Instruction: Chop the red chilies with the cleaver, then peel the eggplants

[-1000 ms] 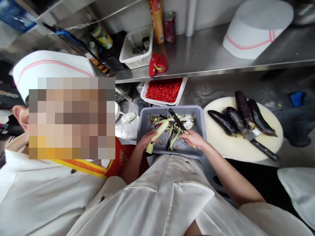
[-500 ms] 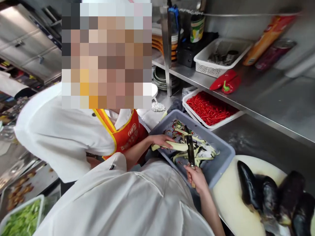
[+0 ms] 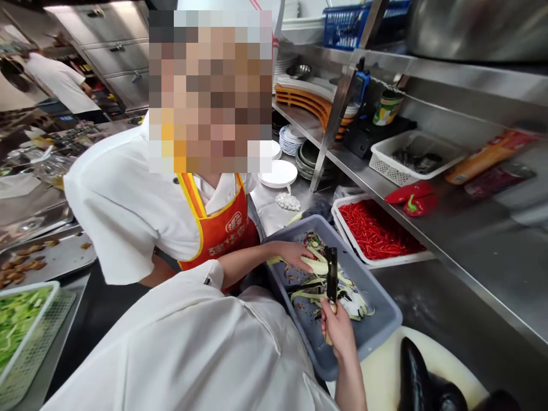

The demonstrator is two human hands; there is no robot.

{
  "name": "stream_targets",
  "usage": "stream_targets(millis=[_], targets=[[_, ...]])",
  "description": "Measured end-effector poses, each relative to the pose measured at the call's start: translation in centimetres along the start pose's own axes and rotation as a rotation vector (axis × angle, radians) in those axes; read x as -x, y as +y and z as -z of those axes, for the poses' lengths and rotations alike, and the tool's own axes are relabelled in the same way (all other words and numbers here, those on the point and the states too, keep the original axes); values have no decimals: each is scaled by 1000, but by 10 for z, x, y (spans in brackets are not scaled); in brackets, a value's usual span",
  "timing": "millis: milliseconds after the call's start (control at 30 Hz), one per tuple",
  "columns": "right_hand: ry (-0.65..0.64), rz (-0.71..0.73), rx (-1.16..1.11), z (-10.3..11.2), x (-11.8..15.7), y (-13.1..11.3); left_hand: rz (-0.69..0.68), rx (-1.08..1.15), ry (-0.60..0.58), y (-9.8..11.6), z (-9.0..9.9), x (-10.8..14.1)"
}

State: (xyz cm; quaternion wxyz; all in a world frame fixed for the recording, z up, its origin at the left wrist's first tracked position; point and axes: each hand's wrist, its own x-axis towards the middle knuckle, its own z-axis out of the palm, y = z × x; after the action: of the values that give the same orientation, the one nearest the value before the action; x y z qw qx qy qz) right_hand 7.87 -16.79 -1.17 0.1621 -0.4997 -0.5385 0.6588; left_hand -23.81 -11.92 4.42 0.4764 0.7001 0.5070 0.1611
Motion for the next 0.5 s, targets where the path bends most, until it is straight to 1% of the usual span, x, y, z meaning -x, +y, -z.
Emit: stream_targets(millis=[100,167,233,267,300,367,400,433,467,500], targets=[[103,-39,17,3,6,-4,-74,-102,60,15,-11,-13],[157,-17,56,2,11,-12,-142,-132,56,28,-13,-11],[221,15,122,1,15,-16,-196,-176,61,42,-6,-5],[227,4,122,1,17,-13,-214,-200,89,48,1,-2],[231,-58,79,2,19,-7,-228,-212,127,52,11,-1],[167,-271,-38,2,28,13,-256,-142,199,55,30,-4],[146,-343,-104,1,34,23,-248,-78,221,54,37,-7],[131,-379,-161,-1,40,33,-224,8,235,50,42,-12],[134,-369,-199,-3,45,40,-179,116,247,46,43,-16],[160,-321,-212,-5,49,43,-115,251,258,40,40,-21]])
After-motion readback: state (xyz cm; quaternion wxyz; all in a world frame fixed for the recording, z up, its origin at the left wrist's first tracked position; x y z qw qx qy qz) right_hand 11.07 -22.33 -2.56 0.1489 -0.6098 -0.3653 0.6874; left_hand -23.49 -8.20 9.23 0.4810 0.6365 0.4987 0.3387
